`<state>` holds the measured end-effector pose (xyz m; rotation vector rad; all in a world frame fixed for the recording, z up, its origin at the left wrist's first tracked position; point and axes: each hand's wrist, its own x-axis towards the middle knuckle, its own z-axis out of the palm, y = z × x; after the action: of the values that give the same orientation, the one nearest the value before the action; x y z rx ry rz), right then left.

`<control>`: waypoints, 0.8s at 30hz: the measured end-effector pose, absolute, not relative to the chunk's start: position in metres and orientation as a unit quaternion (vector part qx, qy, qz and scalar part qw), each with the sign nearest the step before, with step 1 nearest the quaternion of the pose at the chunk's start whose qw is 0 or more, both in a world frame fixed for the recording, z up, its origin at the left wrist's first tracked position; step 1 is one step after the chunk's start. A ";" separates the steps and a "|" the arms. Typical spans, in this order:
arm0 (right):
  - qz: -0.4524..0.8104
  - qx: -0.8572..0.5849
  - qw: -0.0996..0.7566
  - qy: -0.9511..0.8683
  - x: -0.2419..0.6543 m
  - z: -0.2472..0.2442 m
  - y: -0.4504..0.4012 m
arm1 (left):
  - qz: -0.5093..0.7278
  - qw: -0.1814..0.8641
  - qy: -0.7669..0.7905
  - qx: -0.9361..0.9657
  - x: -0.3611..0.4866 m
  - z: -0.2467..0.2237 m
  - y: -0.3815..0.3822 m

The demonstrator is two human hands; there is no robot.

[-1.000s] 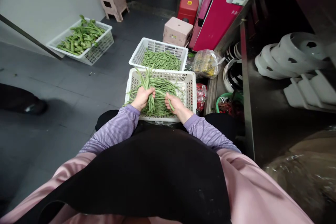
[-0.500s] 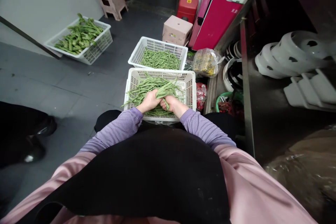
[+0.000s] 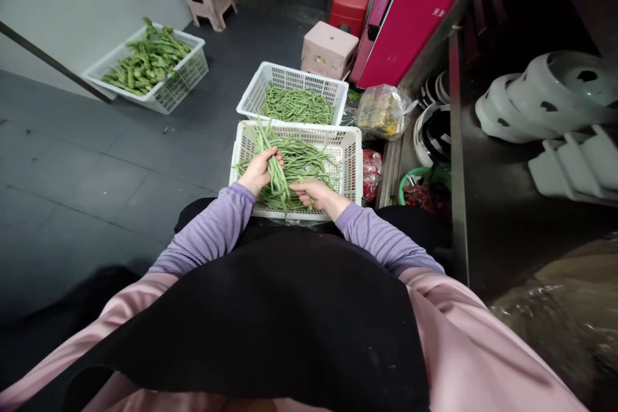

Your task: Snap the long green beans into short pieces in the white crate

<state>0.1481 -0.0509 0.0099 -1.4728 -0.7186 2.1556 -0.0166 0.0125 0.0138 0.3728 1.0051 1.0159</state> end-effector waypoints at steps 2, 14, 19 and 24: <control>0.743 -0.534 0.224 -0.335 0.141 0.008 -0.058 | 0.475 0.736 0.459 0.149 -0.017 0.014 0.013; 0.680 -0.580 0.292 -0.340 0.151 0.001 -0.063 | 0.539 0.540 0.574 0.297 -0.029 0.006 0.021; 0.641 -0.615 0.414 -0.199 0.159 -0.009 -0.053 | 0.516 0.499 0.577 0.391 -0.028 0.015 0.004; 0.538 -0.700 0.418 -0.214 0.182 -0.032 -0.051 | 0.488 0.520 0.518 0.473 -0.018 0.023 -0.024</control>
<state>0.1824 -0.0509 -0.0322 -1.7568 -0.5373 1.3502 -0.0176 -0.0235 0.0228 1.1338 1.2418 1.1695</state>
